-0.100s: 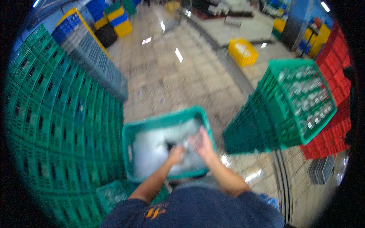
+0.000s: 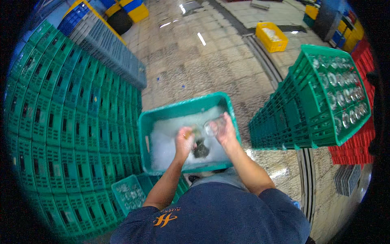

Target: The person washes small glass tumblers one by one using a yellow sponge in a green tub filled with soapy water. They rinse each glass and place it into a green crate, repeating the process throughout the clip.

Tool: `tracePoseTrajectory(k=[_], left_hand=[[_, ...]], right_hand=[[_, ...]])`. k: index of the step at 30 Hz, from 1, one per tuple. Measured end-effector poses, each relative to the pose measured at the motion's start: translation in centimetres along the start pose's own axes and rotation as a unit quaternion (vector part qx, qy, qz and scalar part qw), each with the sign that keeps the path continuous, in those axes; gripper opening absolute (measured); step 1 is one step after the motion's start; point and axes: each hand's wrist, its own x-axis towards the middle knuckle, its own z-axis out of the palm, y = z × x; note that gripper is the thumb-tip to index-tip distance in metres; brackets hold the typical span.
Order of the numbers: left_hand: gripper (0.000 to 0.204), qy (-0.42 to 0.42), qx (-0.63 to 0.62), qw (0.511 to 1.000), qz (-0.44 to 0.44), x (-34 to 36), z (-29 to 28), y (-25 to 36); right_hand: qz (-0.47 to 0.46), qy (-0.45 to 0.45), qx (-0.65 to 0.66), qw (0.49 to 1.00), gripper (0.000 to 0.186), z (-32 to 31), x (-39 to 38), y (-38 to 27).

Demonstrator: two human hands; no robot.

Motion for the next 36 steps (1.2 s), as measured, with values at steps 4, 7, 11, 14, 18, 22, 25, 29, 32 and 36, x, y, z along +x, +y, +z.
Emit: tracePoseTrajectory(k=[4,7,11,14,18,22,25,29,32,36], left_hand=[[0.03,0.206,0.026,0.922,0.326,-3.2,-2.7,4.1],[0.037,0.203,0.307,0.799,0.475,-4.1,-2.4,6.5],[0.029,0.083,0.414,0.792,0.44,-6.2,-1.6,6.9],[0.03,0.071,0.359,0.848,0.384,-7.4,-2.0,5.9],[0.035,0.089,0.244,0.91,0.324,-10.1,-2.2,3.1],[0.04,0.028,0.085,0.975,0.202,-8.4,-2.1,0.9],[0.042,0.056,0.487,0.802,0.342,-9.1,-2.9,0.3],[0.065,0.006,0.349,0.895,0.279,-8.8,-2.9,1.7],[0.079,-0.106,-0.018,0.986,0.13,-8.1,-2.3,2.8],[0.089,-0.057,0.295,0.913,0.276,-7.2,-2.4,3.0]], right_hand=[[0.023,0.01,0.069,0.997,0.035,1.3,0.0,4.3],[0.059,0.0,0.066,0.996,0.032,3.4,-0.1,7.2],[0.116,-0.034,0.006,0.993,0.031,5.4,-0.8,9.8],[0.144,0.019,0.07,0.987,0.029,6.0,-1.6,10.6],[0.139,-0.064,0.146,0.977,0.027,6.2,-2.6,11.0],[0.224,-0.126,0.089,0.962,0.019,6.0,-3.2,11.2],[0.201,-0.173,0.081,0.961,0.019,5.9,-3.3,11.2],[0.167,-0.219,0.103,0.956,0.022,6.5,-3.5,10.8],[0.166,-0.228,0.115,0.952,0.022,7.3,-3.8,10.5],[0.107,-0.248,-0.005,0.963,0.022,8.0,-3.9,10.0]])
